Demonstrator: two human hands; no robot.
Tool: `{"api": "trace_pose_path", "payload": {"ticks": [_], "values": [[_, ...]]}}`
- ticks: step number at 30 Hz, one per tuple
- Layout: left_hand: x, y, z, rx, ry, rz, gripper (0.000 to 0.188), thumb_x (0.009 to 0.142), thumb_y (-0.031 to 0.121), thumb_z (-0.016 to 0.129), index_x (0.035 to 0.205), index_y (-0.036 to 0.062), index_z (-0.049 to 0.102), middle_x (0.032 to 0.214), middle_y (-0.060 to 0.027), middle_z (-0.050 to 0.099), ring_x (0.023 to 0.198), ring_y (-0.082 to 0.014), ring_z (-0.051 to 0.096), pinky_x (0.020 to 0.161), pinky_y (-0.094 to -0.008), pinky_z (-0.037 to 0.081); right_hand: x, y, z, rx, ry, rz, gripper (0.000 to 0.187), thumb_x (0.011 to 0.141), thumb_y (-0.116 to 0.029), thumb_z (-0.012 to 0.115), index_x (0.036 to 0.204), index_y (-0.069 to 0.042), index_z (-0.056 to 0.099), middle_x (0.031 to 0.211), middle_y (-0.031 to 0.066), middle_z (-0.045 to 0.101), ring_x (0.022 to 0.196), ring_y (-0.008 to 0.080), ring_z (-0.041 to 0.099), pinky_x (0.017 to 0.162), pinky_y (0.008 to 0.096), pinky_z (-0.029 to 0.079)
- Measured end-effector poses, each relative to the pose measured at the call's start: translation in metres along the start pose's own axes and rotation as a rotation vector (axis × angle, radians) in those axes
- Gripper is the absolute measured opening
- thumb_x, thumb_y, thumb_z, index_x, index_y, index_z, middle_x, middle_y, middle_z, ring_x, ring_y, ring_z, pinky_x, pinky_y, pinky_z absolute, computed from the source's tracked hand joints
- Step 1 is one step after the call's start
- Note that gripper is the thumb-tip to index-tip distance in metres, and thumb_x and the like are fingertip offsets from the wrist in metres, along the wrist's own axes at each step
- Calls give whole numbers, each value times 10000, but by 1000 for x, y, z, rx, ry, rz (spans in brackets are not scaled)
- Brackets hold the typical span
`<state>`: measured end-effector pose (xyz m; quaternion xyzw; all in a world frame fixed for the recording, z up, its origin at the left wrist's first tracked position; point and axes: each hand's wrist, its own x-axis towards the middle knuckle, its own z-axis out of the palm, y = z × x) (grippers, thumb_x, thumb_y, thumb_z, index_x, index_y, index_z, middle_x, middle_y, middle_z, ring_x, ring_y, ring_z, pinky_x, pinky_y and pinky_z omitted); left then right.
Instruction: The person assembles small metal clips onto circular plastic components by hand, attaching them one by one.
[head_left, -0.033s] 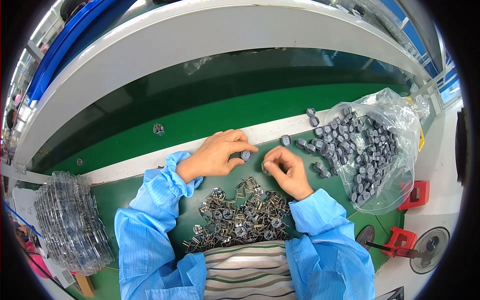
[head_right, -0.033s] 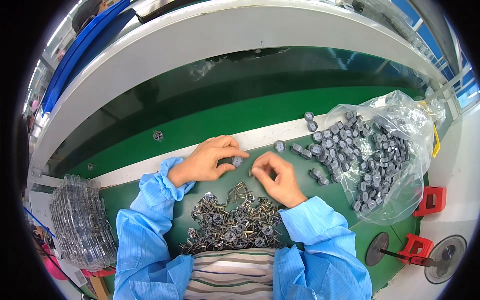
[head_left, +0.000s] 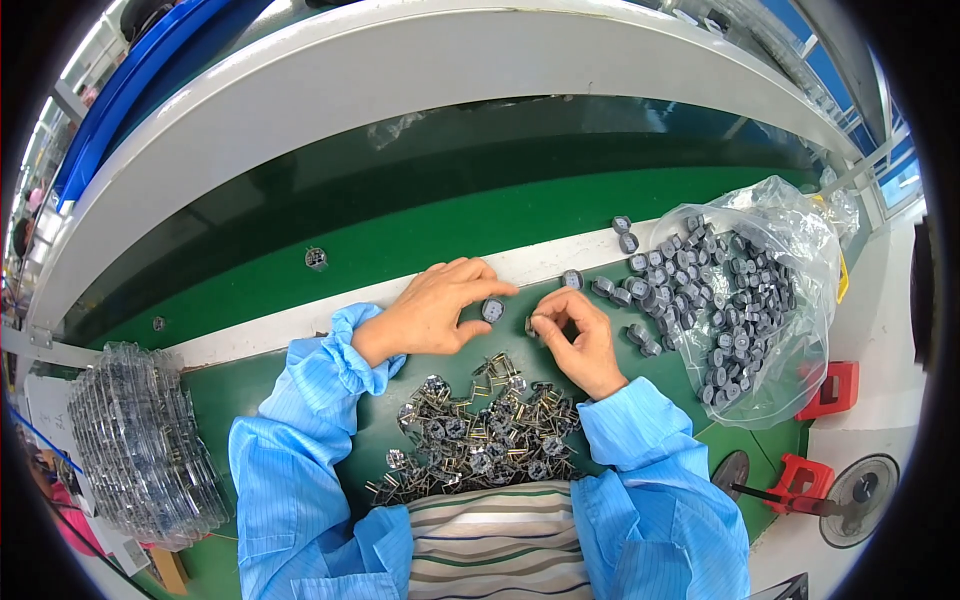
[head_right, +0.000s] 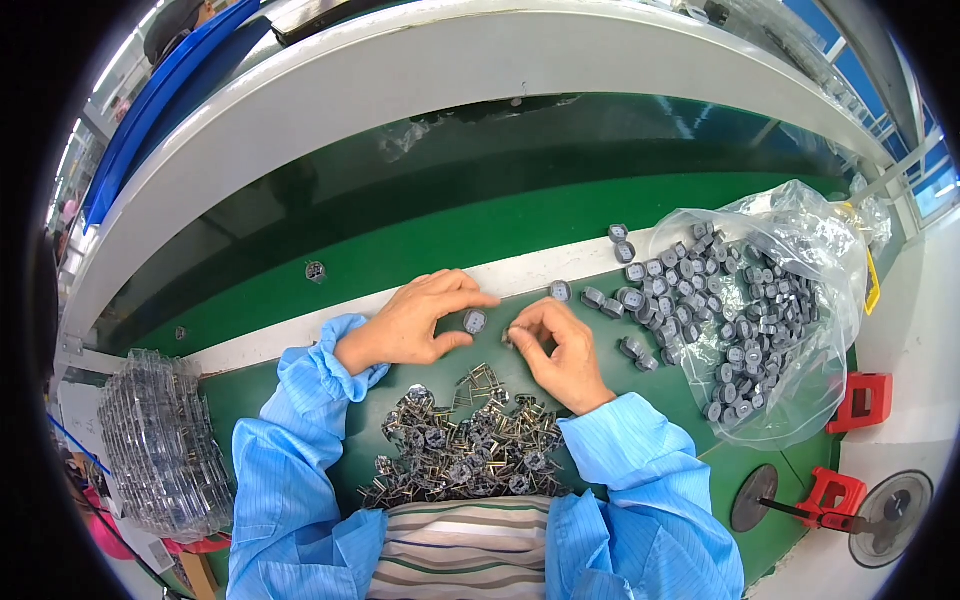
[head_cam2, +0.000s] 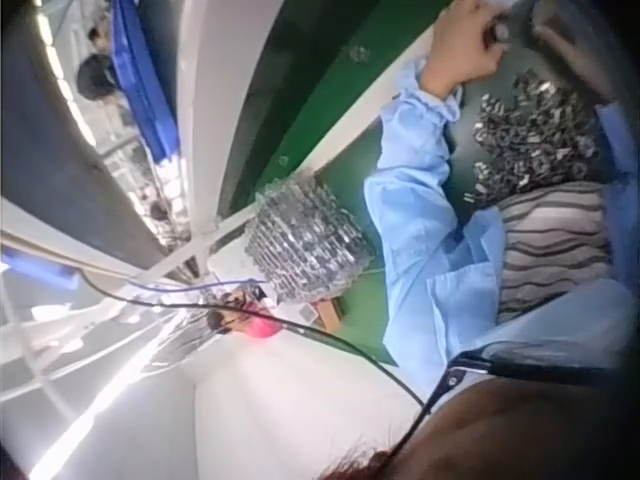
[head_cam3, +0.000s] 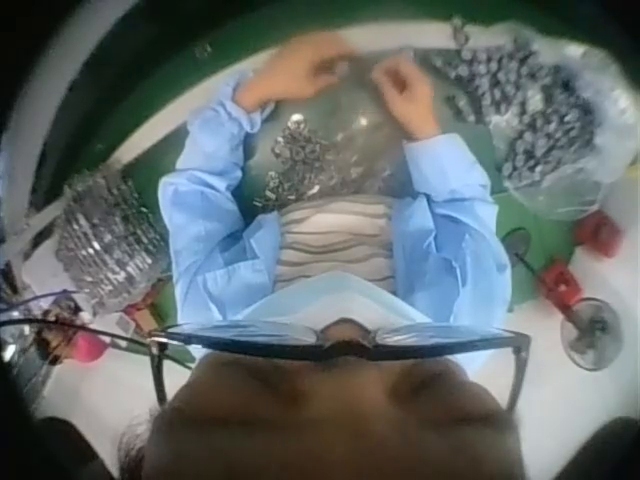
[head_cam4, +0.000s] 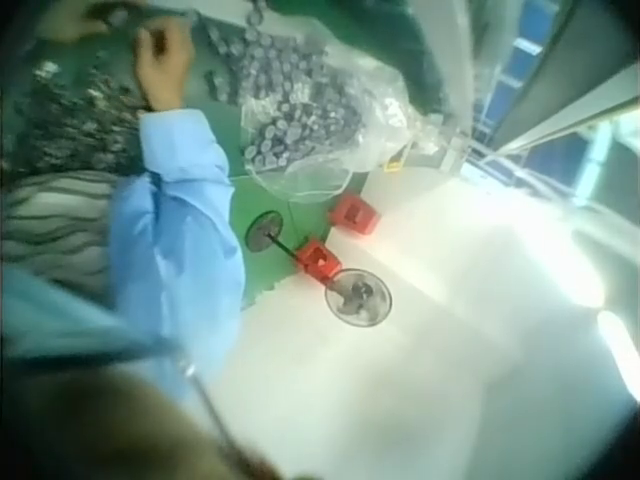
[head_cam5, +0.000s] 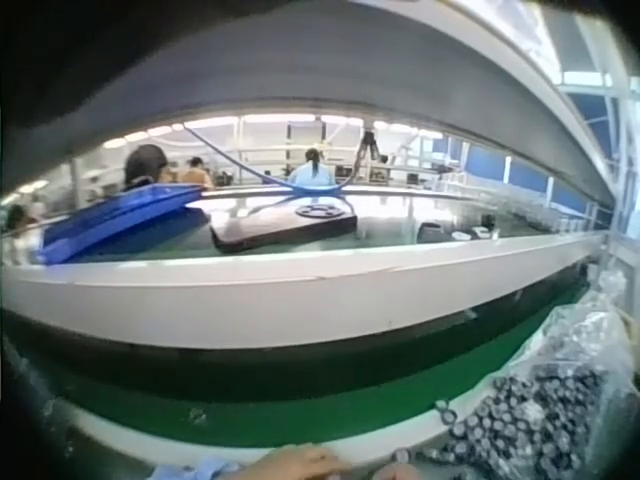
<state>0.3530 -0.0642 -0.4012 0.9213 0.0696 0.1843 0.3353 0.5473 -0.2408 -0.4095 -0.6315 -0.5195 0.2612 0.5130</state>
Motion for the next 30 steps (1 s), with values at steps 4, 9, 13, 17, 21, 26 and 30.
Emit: {"api": "trace_pose_path", "payload": {"ticks": [4, 9, 13, 17, 21, 26, 30], "values": [[2, 17, 9, -1, 116, -215, 565, 751, 319, 937, 1203, 80, 695, 1146, -87, 646, 1079, -320, 637, 928, -438, 498, 8, 5, -5, -440, 64, -317, 131, 870, -11, 807, 949, -41, 706, 950, 80, 671, 870, 254, 626, 681, 370, 500], [-3, 4, 20, 34, 8, -38, 486, 783, 308, 920, 1134, 65, 687, 1084, -105, 629, 1040, -328, 624, 913, -453, 480, 6, 0, -2, -520, 48, -282, 124, 858, -35, 824, 928, -35, 722, 953, 81, 665, 920, 275, 622, 763, 414, 505], [-3, 12, 24, 32, 0, -33, 473, 777, 340, 920, 1063, 60, 667, 1103, -116, 602, 1049, -330, 602, 931, -468, 469, 8, -3, 7, -220, -2, -130, 133, 847, -20, 832, 947, -27, 744, 973, 85, 689, 952, 262, 640, 820, 373, 512], [0, 12, 25, -33, 86, -94, 420, 779, 303, 922, 1016, 58, 676, 1084, -108, 603, 1058, -328, 605, 934, -458, 472, 13, 0, 13, -223, -12, -157, 135, 851, -23, 836, 950, -25, 744, 981, 90, 695, 951, 259, 645, 817, 371, 516], [-2, 6, 28, -9, 71, -75, 415, 770, 296, 929, 999, 52, 683, 1086, -105, 610, 1066, -327, 616, 941, -460, 476, 17, 3, 16, -264, -30, -182, 148, 831, -10, 841, 927, -22, 729, 976, 87, 689, 940, 269, 644, 803, 382, 517], [-1, 7, 29, -2, 86, -53, 406, 769, 299, 924, 992, 59, 684, 1054, -97, 587, 1072, -322, 596, 942, -453, 471, 16, 1, 19, -370, -9, -315, 173, 814, -25, 837, 925, -41, 705, 953, 77, 668, 923, 292, 636, 791, 415, 503], [-2, 7, 29, -9, 93, -52, 395, 756, 280, 930, 987, 59, 697, 1045, -92, 598, 1060, -321, 608, 930, -449, 480, 15, -1, 20, -413, -12, -340, 167, 821, -37, 817, 938, -58, 700, 927, 75, 646, 914, 304, 630, 786, 431, 487]]}}
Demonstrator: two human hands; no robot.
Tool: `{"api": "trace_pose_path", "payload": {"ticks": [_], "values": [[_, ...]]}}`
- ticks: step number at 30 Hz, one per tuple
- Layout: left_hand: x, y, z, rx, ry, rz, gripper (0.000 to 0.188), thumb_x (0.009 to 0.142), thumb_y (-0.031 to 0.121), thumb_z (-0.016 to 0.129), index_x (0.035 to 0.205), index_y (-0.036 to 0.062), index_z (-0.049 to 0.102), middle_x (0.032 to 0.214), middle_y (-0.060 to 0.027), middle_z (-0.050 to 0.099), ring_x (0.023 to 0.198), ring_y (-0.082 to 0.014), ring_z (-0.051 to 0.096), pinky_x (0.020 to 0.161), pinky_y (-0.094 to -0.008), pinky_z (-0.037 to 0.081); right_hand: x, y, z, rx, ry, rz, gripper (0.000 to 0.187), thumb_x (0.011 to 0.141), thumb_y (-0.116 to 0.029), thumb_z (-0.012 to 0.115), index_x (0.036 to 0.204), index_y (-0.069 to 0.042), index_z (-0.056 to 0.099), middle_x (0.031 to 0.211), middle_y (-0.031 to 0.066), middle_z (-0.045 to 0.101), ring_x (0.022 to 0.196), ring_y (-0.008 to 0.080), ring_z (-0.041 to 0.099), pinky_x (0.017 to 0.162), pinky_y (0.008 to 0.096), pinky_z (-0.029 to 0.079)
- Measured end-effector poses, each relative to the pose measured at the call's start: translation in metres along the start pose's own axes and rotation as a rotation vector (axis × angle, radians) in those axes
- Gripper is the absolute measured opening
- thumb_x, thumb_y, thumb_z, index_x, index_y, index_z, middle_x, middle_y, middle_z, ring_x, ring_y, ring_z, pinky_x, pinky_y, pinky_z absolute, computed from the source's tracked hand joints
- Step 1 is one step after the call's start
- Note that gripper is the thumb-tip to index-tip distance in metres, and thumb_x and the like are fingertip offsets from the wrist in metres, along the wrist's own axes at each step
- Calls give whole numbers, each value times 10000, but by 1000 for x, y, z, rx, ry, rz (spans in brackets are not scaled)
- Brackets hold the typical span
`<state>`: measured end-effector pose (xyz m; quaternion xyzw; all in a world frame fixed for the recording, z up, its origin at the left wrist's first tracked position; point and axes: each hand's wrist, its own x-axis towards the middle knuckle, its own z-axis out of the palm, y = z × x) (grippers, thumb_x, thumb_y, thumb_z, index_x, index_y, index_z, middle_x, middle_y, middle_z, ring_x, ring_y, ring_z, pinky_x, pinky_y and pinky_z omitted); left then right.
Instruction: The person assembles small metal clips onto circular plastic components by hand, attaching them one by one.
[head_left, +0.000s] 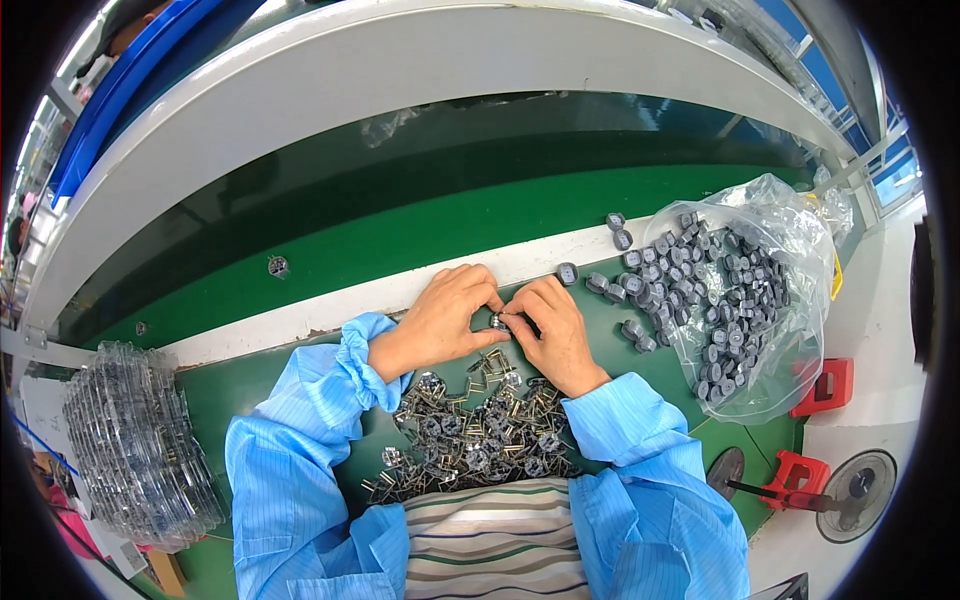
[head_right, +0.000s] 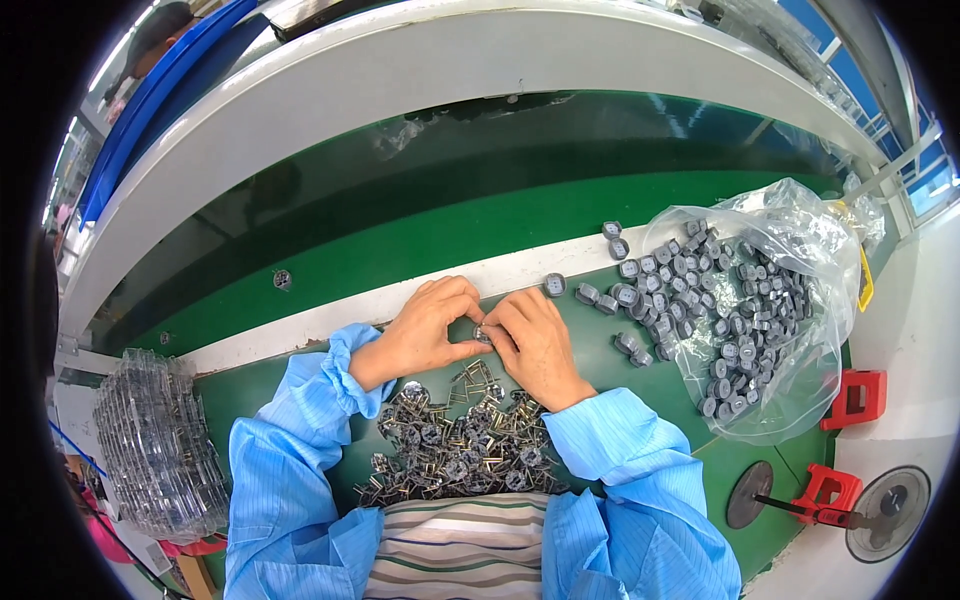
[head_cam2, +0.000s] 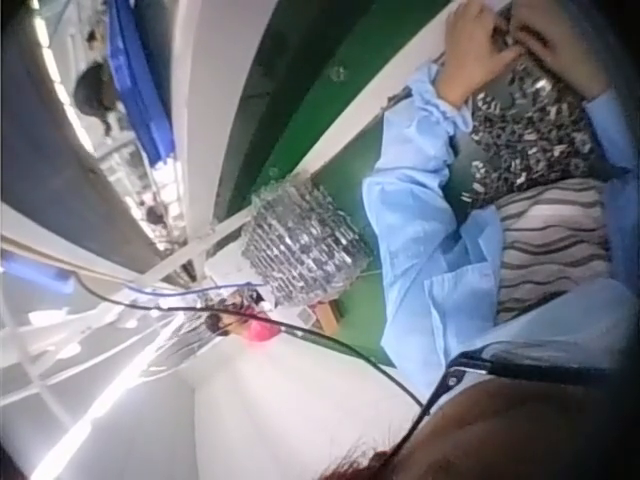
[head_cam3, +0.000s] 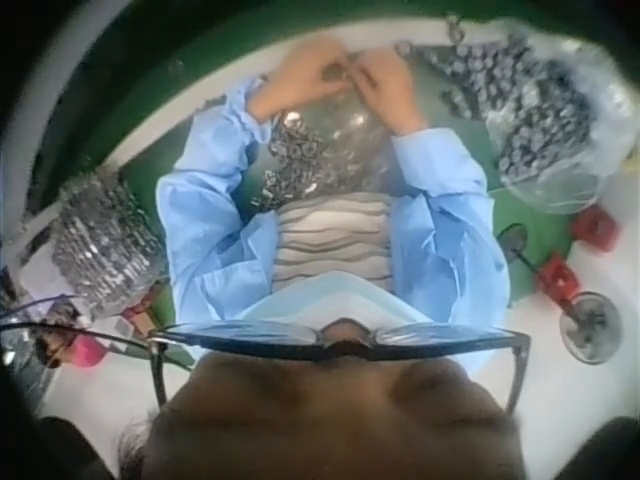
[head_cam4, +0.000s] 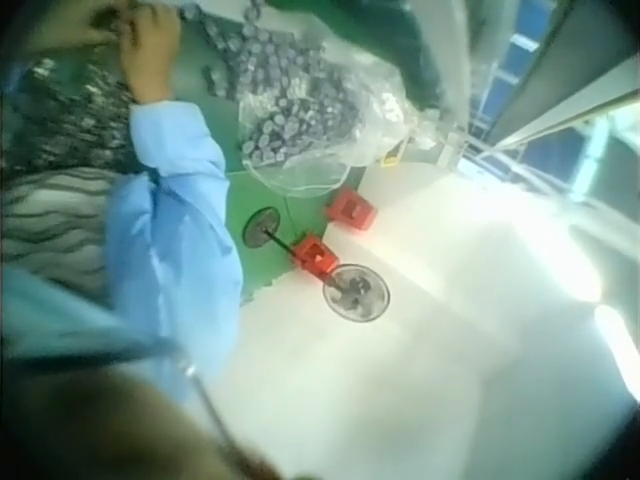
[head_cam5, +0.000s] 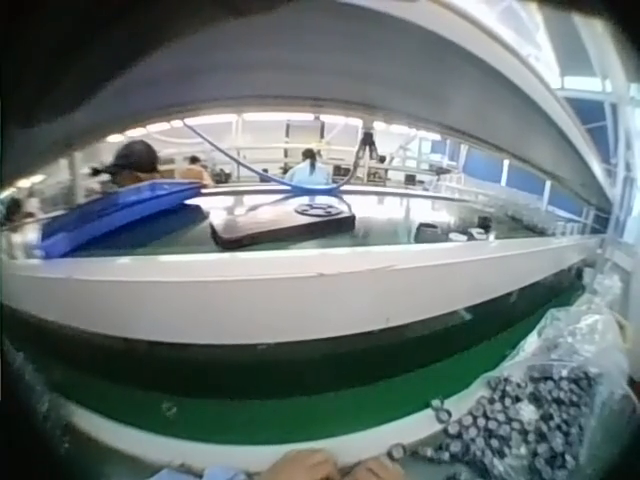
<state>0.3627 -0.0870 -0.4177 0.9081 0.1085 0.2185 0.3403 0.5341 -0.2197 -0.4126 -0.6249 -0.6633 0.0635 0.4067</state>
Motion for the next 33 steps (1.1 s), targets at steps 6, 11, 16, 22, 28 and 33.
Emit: {"api": "trace_pose_path", "payload": {"ticks": [6, 11, 16, 22, 28, 33], "values": [[6, -21, -19, -126, 196, -59, 323, 745, 183, 938, 959, 68, 725, 1030, -105, 631, 1000, -327, 644, 862, -443, 531, 8, 0, -29, -318, 171, 23, 292, 831, 37, 700, 1103, -63, 726, 1127, 115, 661, 1080, 354, 614, 921, 490, 478], [5, -65, -49, 147, 285, -345, 393, 754, 182, 932, 1088, 79, 752, 1090, -116, 643, 1052, -329, 625, 892, -446, 518, 4, 25, -33, -510, 116, 10, 404, 825, 64, 653, 1210, -41, 715, 1190, 140, 680, 1127, 349, 630, 958, 467, 477], [10, -35, -45, 369, 311, -182, 591, 775, 231, 915, 1295, 98, 666, 1297, -120, 574, 1224, -360, 525, 1041, -490, 413, 2, 12, -17, -120, 34, -43, 357, 867, 122, 686, 1203, 4, 708, 1166, 158, 711, 1024, 357, 678, 887, 416, 563], [5, -2, -17, -147, -52, 123, 414, 870, 257, 845, 1241, 138, 704, 1279, -89, 595, 1197, -326, 553, 1029, -467, 415, -4, 4, -33, 300, -11, 235, 164, 943, 62, 733, 1093, -2, 741, 1112, 77, 707, 863, 121, 673, 764, 300, 558], [-2, -15, -11, -127, -96, 30, 182, 892, 126, 825, 1065, 99, 777, 1179, -47, 658, 1137, -250, 613, 999, -418, 455, -8, -25, -34, 448, -573, 169, 178, 935, -90, 807, 1094, -40, 743, 990, 49, 659, 750, 148, 606, 650, 327, 502], [6, -17, -32, -355, -152, 47, 240, 859, 99, 833, 1087, 95, 758, 1158, -49, 657, 1130, -273, 626, 984, -406, 490, -14, -19, -29, 470, -506, 253, 183, 939, -51, 802, 1111, -36, 744, 936, 52, 687, 686, 126, 590, 606, 301, 474]]}}
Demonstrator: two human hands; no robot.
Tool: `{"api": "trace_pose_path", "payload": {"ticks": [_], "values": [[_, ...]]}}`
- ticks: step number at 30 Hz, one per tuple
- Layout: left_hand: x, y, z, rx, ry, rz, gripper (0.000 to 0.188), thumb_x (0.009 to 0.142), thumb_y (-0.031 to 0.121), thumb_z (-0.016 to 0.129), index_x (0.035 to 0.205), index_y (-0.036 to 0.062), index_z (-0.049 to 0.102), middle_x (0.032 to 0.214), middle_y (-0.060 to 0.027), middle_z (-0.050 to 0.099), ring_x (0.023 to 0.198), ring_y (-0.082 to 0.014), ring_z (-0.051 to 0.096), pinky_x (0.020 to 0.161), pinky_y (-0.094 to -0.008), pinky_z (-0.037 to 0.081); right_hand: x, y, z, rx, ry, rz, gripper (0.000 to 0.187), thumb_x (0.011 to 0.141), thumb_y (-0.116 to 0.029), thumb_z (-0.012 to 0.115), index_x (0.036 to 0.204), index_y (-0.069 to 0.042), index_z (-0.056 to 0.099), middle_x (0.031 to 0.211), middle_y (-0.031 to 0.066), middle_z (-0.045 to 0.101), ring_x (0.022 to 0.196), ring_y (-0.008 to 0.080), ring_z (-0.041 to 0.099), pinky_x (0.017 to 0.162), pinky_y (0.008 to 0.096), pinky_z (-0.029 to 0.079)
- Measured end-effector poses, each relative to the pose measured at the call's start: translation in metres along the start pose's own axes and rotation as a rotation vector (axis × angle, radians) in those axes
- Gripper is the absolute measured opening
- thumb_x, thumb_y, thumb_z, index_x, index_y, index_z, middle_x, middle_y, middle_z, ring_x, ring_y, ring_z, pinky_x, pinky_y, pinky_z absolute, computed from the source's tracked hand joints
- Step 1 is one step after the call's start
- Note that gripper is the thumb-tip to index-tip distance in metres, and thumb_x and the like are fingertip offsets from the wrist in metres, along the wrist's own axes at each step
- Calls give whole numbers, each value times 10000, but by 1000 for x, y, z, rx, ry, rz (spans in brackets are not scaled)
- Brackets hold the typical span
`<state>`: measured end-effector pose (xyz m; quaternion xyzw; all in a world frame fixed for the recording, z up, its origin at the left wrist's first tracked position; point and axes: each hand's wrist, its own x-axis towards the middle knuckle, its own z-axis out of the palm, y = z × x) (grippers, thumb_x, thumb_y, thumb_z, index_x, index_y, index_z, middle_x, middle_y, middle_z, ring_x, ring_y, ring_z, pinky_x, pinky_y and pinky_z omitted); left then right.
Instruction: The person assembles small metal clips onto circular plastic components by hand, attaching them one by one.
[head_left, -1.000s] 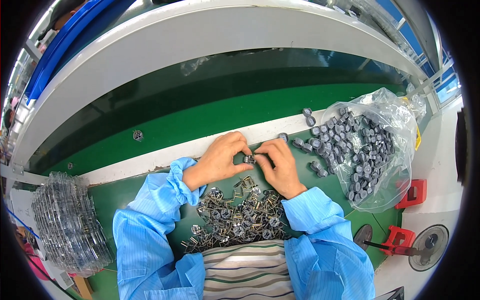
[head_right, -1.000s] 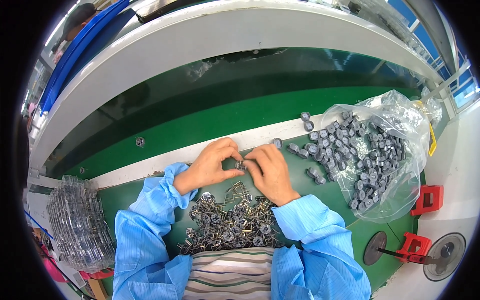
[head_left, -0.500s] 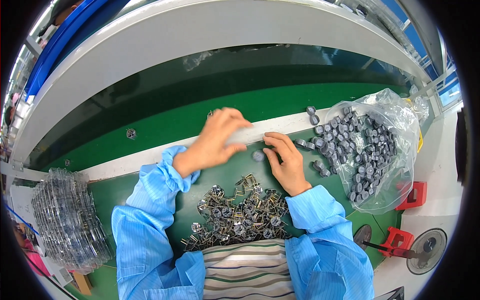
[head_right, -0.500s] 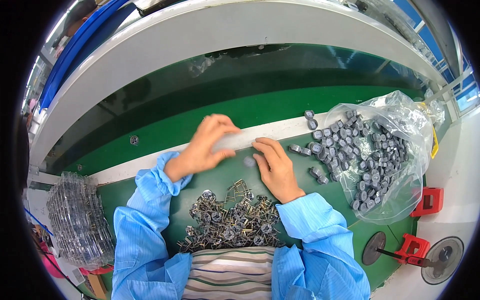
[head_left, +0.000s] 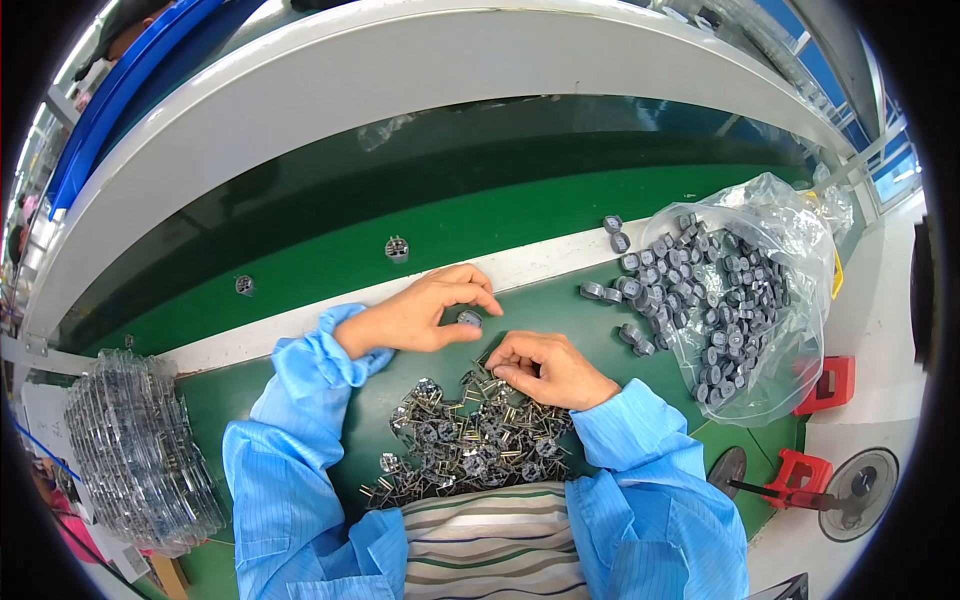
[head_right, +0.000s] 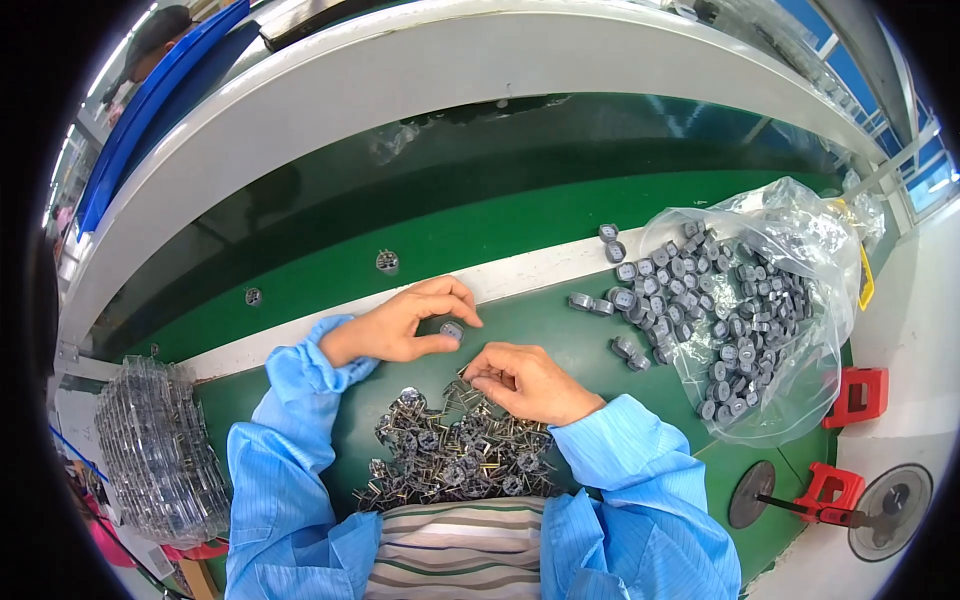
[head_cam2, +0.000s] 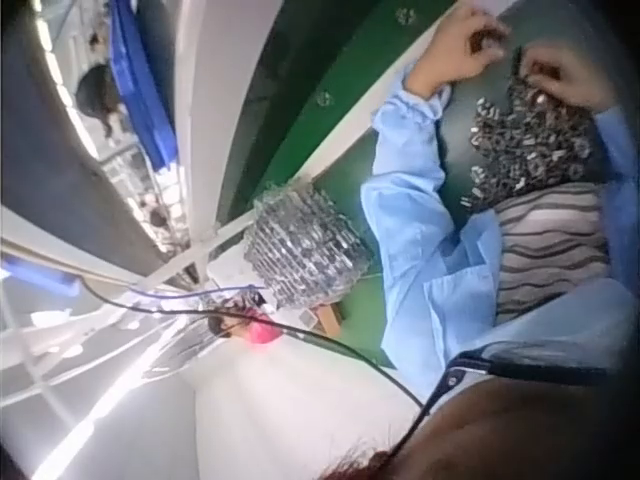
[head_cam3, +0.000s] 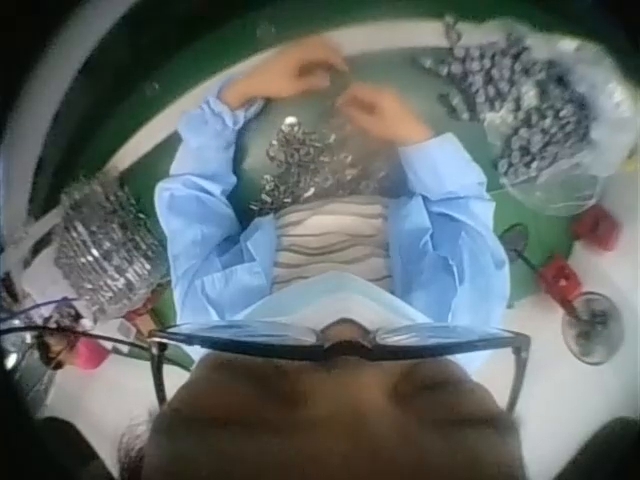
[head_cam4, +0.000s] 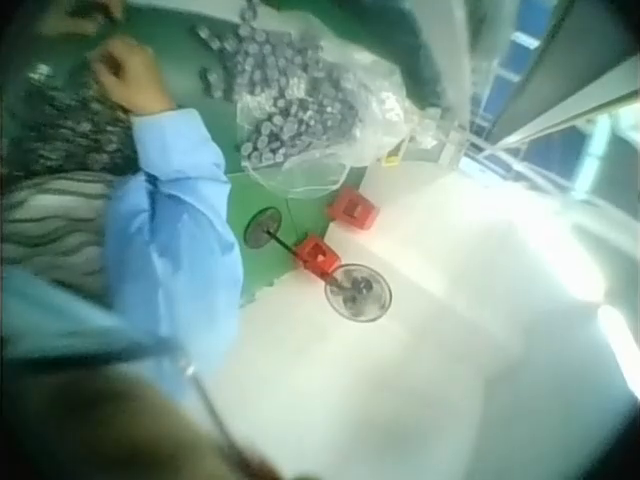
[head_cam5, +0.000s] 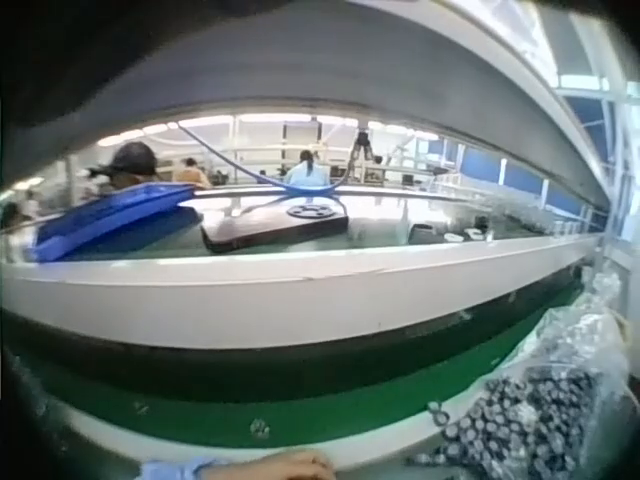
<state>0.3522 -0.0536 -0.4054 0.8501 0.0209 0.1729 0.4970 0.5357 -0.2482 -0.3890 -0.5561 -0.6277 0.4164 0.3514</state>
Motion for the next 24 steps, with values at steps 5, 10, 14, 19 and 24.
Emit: {"api": "trace_pose_path", "payload": {"ticks": [5, 10, 14, 19, 24], "values": [[-4, -7, 2, 95, -50, -2, 322, 824, 109, 867, 1125, 106, 752, 1134, -48, 665, 1122, -277, 632, 955, -401, 512, 2, 1, -2, -19, 67, 0, 163, 969, -66, 757, 1123, -22, 727, 881, 97, 688, 764, 215, 686, 695, 357, 561], [1, -1, 15, 223, 71, -43, 342, 817, 147, 879, 1132, 117, 751, 1135, -51, 671, 1104, -284, 645, 939, -425, 521, 2, -1, -4, -149, 82, -32, 224, 915, -114, 819, 1122, -86, 740, 979, 80, 683, 841, 242, 712, 726, 385, 573], [0, -1, 16, 256, 100, -47, 342, 822, 163, 877, 1136, 111, 750, 1127, -54, 675, 1091, -283, 654, 938, -425, 522, 4, 0, 3, -255, 89, -154, 220, 886, -78, 847, 1089, -64, 763, 1005, 47, 676, 747, 182, 645, 651, 329, 529], [2, -1, 16, 260, 88, -38, 358, 828, 183, 876, 1153, 111, 745, 1130, -51, 680, 1092, -283, 661, 942, -424, 524, 1, 10, -7, -76, 44, 5, 162, 915, -123, 831, 1049, -70, 758, 944, 58, 732, 786, 205, 710, 691, 360, 558], [-1, -3, 16, 279, 97, -13, 375, 833, 185, 877, 1172, 109, 734, 1129, -52, 675, 1081, -276, 662, 934, -425, 526, 1, 8, -17, 32, 197, 116, 90, 926, -55, 808, 979, -30, 740, 891, 67, 749, 728, 159, 676, 635, 329, 525]]}}
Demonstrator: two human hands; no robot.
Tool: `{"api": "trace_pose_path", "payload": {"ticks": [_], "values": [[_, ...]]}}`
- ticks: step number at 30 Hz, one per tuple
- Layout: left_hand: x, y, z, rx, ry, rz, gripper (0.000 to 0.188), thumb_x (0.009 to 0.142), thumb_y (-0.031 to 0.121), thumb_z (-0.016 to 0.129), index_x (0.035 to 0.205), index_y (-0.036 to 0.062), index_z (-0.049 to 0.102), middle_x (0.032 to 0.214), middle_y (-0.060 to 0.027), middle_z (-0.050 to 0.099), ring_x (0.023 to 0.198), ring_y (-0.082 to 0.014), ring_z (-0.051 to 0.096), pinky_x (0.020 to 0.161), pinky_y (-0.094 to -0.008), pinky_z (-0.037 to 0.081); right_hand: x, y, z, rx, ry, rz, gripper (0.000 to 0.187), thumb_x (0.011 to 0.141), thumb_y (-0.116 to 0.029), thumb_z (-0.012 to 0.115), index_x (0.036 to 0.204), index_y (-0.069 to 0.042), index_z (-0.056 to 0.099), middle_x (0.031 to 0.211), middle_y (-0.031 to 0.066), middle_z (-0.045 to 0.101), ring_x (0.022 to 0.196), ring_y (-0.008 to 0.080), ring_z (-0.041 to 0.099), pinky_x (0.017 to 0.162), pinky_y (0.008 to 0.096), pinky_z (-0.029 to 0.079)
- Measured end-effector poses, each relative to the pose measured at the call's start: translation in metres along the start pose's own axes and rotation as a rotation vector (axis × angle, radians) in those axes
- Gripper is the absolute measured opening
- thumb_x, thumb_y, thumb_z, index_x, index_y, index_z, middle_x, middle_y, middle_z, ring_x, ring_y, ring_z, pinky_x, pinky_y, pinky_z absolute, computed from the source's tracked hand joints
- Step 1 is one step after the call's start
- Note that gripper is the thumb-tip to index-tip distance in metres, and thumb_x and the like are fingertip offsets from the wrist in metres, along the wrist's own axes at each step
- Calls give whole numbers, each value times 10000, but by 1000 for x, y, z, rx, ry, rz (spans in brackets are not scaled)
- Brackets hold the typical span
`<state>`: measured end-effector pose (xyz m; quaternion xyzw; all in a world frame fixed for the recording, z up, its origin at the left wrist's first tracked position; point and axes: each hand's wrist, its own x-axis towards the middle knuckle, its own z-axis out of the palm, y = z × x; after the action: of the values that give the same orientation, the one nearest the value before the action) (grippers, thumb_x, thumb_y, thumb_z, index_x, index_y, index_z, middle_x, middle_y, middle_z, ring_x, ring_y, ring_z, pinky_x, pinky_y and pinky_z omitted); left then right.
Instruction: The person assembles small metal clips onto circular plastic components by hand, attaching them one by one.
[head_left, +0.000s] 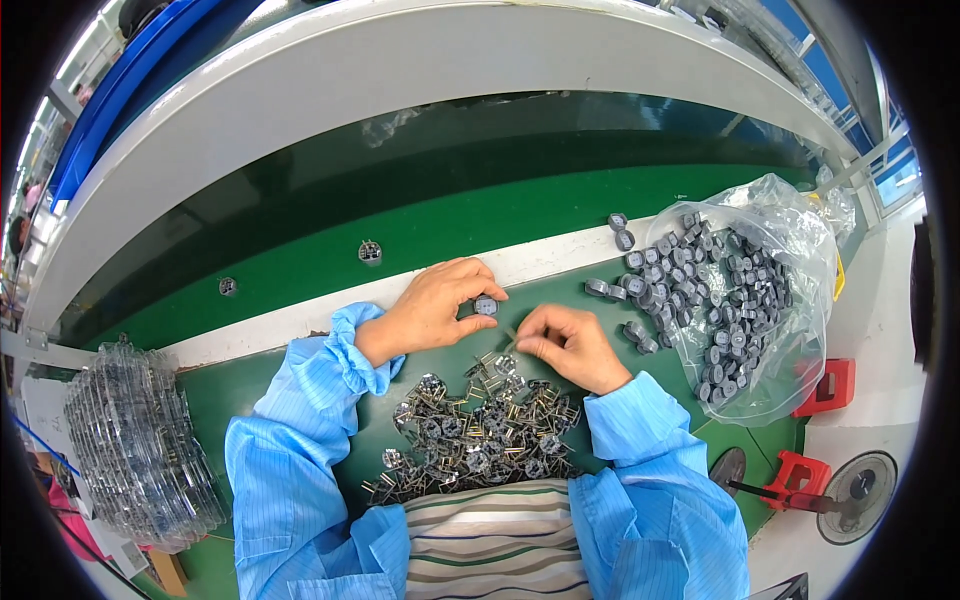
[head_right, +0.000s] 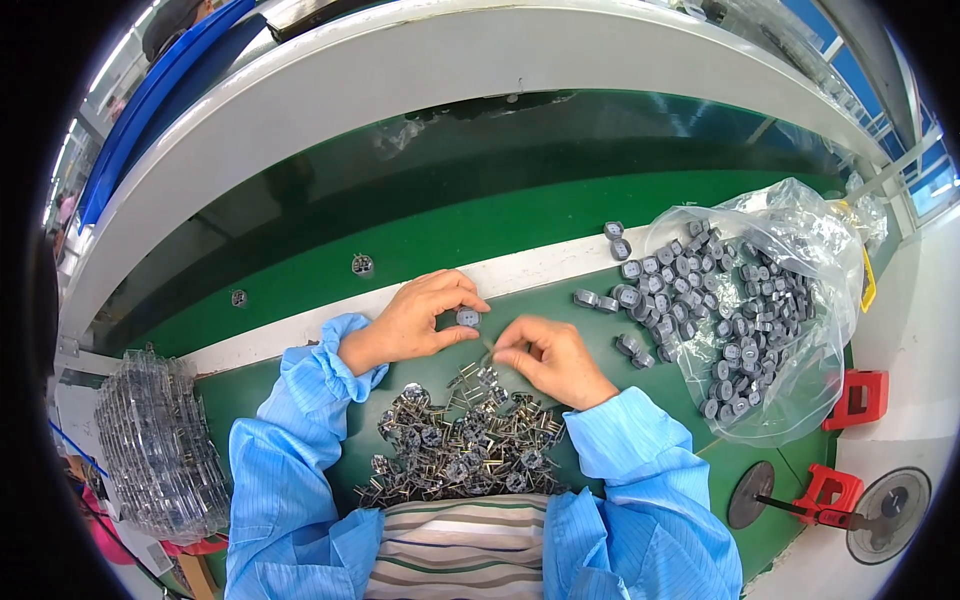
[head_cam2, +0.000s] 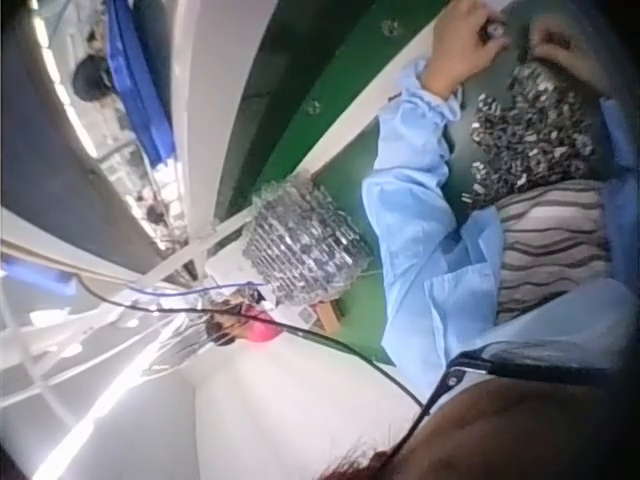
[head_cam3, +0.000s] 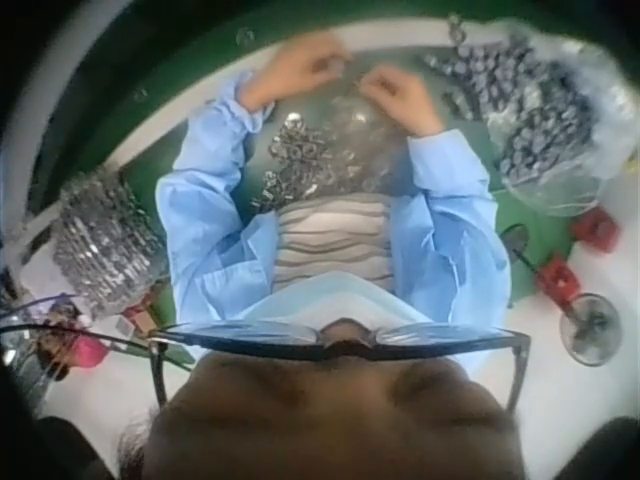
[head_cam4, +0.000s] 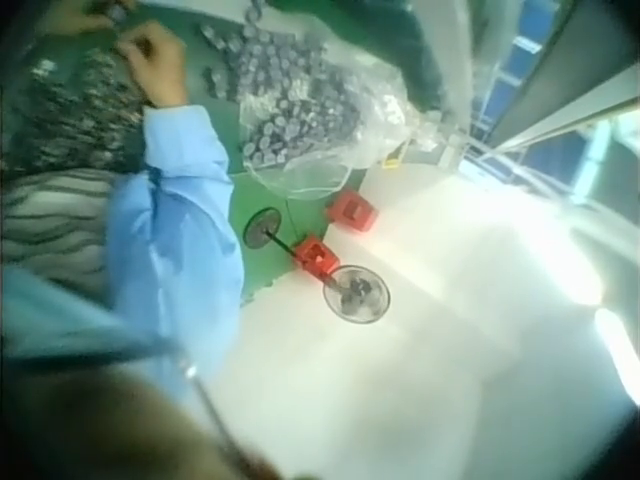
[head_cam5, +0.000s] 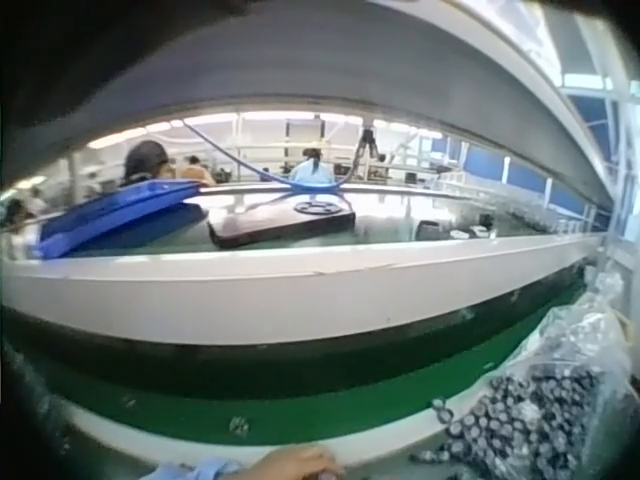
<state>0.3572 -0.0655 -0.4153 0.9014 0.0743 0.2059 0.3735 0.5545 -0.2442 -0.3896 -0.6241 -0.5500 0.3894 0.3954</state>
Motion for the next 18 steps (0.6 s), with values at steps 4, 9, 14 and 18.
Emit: {"api": "trace_pose_path", "payload": {"ticks": [4, 9, 14, 18], "values": [[3, 6, 1, -82, -22, -116, 407, 832, 193, 885, 1185, 89, 712, 1110, -69, 641, 1030, -269, 653, 871, -419, 536, 10, 6, 2, -494, 343, -467, 176, 800, 0, 836, 874, -47, 683, 875, 69, 674, 794, 290, 660, 646, 391, 539], [0, 2, 1, -68, 36, -133, 401, 824, 199, 897, 1139, 67, 687, 1092, -83, 609, 1000, -281, 644, 837, -417, 535, 9, 4, 3, -543, 189, -472, 194, 791, -30, 854, 892, -49, 690, 911, 62, 672, 860, 288, 661, 699, 398, 550], [0, -2, 3, -56, 44, -69, 376, 821, 191, 899, 1098, 68, 677, 1087, -85, 607, 1009, -294, 645, 846, -418, 535, 13, 0, 7, -303, 260, -328, 206, 815, -55, 857, 947, -33, 700, 923, 86, 663, 874, 300, 654, 706, 402, 537], [1, -1, 2, -21, 54, -37, 370, 816, 181, 899, 1094, 72, 681, 1089, -88, 623, 1029, -308, 647, 863, -422, 535, 19, 13, 14, -382, 240, -377, 219, 838, 27, 833, 1017, -6, 712, 968, 102, 678, 871, 262, 665, 722, 364, 547]]}}
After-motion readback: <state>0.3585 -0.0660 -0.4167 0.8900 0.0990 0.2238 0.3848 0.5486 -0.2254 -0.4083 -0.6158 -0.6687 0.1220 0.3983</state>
